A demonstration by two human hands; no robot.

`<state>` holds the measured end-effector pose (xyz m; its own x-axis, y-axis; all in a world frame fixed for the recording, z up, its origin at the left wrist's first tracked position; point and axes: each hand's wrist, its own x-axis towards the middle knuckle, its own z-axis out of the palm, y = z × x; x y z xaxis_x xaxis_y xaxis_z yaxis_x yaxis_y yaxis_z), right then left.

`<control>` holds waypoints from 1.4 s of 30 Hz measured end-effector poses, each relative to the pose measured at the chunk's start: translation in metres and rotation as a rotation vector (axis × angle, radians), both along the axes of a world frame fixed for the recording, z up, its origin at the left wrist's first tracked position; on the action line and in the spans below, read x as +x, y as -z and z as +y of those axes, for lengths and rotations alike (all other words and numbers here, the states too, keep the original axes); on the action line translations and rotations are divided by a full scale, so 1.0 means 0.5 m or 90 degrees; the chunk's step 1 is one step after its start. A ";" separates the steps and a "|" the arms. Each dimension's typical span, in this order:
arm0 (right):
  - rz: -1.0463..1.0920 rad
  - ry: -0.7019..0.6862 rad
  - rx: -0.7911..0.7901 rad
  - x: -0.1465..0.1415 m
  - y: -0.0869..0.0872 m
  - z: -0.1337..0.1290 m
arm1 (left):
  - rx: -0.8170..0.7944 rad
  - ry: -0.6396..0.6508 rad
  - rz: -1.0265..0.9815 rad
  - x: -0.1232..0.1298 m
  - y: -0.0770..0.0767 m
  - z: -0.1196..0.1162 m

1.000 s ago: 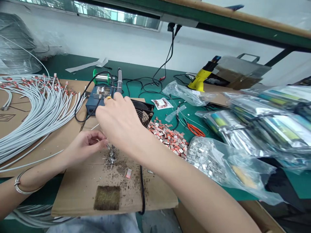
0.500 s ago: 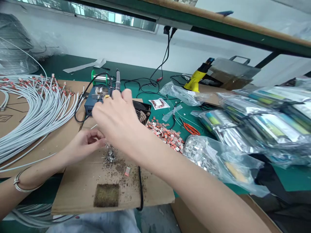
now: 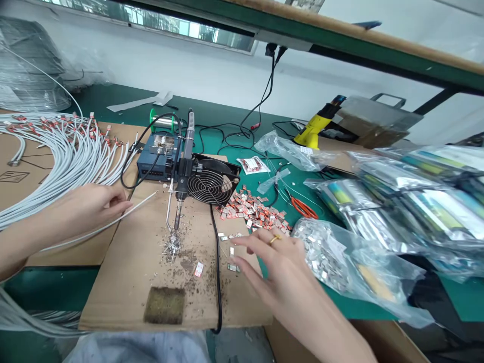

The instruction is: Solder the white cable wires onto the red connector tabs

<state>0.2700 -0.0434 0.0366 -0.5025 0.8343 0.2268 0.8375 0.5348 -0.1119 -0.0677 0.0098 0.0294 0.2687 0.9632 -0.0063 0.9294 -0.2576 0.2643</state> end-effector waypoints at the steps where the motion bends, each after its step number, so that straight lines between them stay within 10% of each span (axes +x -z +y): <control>1: -0.004 0.002 -0.032 -0.001 0.017 -0.004 | -0.011 0.008 0.006 -0.005 0.008 0.006; 12: 0.039 0.056 -0.258 -0.089 0.103 -0.005 | -0.113 -0.006 -0.145 0.002 0.042 0.024; 21: 0.182 0.084 -0.404 -0.084 0.101 -0.007 | -0.303 -0.200 -0.787 0.017 0.013 -0.101; 31: 0.443 0.043 -0.456 -0.082 0.092 -0.006 | -0.338 0.029 -0.534 0.067 0.028 -0.107; 42: 0.730 0.125 -0.766 -0.148 0.102 0.054 | -0.281 0.046 -0.374 0.103 0.050 -0.059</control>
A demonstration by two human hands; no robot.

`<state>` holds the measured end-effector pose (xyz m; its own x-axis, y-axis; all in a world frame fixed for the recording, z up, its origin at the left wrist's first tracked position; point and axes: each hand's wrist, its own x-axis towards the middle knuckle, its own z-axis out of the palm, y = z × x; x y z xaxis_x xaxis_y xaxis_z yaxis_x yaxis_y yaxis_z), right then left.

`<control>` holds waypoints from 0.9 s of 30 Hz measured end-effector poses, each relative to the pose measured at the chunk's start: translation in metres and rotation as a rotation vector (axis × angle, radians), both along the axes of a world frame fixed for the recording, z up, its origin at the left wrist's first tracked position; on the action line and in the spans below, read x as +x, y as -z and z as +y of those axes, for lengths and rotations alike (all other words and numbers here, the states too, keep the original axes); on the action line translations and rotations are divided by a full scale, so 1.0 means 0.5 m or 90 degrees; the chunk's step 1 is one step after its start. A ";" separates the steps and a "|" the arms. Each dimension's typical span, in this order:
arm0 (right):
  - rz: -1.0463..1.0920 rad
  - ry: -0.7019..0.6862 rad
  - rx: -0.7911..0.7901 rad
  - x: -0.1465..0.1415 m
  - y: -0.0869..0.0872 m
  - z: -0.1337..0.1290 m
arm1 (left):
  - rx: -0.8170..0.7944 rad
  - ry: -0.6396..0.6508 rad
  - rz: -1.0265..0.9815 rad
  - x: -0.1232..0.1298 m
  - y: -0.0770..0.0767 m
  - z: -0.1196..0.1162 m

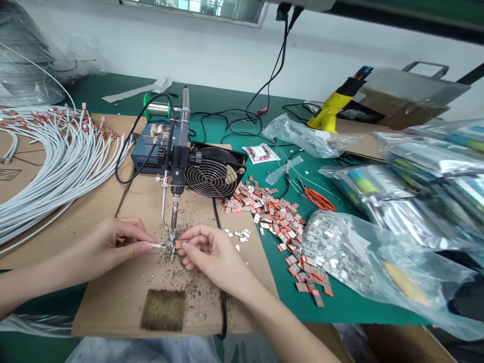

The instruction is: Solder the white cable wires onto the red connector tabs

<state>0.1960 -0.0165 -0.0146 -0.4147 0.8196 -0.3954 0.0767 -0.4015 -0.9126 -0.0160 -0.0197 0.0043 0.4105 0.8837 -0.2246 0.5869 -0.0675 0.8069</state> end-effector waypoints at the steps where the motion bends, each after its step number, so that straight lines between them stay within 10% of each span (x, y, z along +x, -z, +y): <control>1: 0.005 0.000 -0.010 -0.002 0.002 0.003 | -0.001 0.002 0.003 0.000 0.002 0.002; 27: 0.094 0.077 -0.050 -0.015 0.017 0.015 | 0.110 0.010 0.052 0.031 0.007 0.021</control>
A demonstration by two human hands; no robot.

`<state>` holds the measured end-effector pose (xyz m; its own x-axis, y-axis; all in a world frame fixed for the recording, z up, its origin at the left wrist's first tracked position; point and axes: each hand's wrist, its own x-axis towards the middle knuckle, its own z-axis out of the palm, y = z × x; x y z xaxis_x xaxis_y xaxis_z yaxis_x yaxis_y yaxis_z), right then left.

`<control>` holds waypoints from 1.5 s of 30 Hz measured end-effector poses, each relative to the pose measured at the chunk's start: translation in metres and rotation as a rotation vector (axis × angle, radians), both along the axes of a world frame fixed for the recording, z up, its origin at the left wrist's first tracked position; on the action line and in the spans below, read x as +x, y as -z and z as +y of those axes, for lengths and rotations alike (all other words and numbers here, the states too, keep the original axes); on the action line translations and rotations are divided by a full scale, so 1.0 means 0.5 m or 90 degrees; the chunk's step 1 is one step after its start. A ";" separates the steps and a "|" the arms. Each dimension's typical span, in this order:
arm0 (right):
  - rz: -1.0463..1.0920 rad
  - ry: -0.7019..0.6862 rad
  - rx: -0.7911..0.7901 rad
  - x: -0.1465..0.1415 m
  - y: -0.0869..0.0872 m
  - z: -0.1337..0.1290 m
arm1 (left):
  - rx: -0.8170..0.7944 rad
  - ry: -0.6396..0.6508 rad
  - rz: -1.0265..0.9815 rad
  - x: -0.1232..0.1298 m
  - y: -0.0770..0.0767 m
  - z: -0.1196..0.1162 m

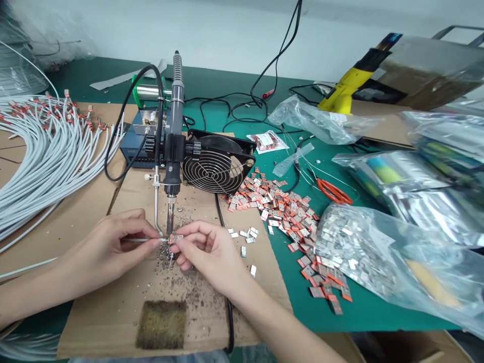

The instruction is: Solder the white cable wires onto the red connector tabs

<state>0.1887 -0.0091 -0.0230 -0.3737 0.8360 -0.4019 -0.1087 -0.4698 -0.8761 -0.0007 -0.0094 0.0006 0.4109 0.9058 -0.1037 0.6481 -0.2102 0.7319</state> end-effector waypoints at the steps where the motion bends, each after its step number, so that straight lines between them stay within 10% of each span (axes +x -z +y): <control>1: -0.001 0.002 -0.001 -0.001 -0.001 0.000 | -0.005 -0.001 0.006 0.001 -0.003 0.001; 45: 0.021 0.010 0.049 0.004 -0.008 -0.003 | 0.007 -0.020 0.040 0.003 -0.015 -0.009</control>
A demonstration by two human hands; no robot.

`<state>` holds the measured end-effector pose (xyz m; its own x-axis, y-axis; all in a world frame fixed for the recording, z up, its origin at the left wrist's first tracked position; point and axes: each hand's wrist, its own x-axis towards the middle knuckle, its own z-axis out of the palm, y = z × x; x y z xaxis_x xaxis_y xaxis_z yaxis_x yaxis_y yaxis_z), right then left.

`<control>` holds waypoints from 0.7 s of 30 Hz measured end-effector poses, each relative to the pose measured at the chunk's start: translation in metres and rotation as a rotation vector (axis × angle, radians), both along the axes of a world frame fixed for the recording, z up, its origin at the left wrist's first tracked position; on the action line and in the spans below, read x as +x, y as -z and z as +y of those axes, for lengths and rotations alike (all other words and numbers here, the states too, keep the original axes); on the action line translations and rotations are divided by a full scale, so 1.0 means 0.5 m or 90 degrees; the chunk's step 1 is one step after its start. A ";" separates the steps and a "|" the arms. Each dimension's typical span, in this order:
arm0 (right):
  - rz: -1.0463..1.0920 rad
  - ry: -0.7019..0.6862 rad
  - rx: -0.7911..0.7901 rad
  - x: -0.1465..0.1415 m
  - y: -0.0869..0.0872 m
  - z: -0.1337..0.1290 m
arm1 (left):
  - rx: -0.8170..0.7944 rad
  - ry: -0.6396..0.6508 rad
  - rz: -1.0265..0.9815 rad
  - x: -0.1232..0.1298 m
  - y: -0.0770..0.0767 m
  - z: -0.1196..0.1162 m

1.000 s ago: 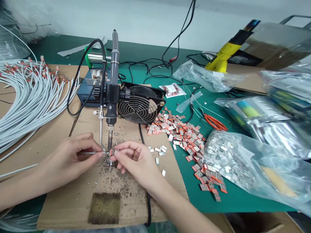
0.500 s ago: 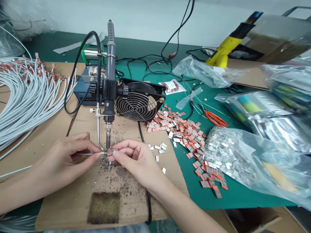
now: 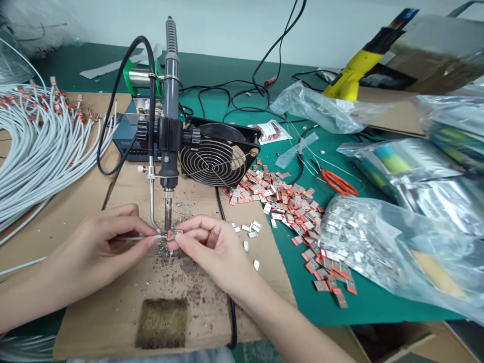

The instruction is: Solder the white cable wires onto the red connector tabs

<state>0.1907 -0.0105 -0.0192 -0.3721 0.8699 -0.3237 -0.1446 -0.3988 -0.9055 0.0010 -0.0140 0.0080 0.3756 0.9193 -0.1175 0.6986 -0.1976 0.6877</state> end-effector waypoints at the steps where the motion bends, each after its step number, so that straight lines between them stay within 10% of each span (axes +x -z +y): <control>1: 0.002 0.000 -0.002 0.000 0.001 0.000 | -0.004 0.000 -0.002 0.000 0.000 0.001; 21: -0.040 0.012 0.002 -0.004 -0.003 -0.003 | 0.002 0.006 0.000 -0.008 0.014 0.003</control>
<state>0.1886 -0.0121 -0.0178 -0.3341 0.8779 -0.3430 -0.0954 -0.3936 -0.9143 -0.0028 -0.0126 0.0009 0.3842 0.9161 -0.1148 0.6969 -0.2062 0.6869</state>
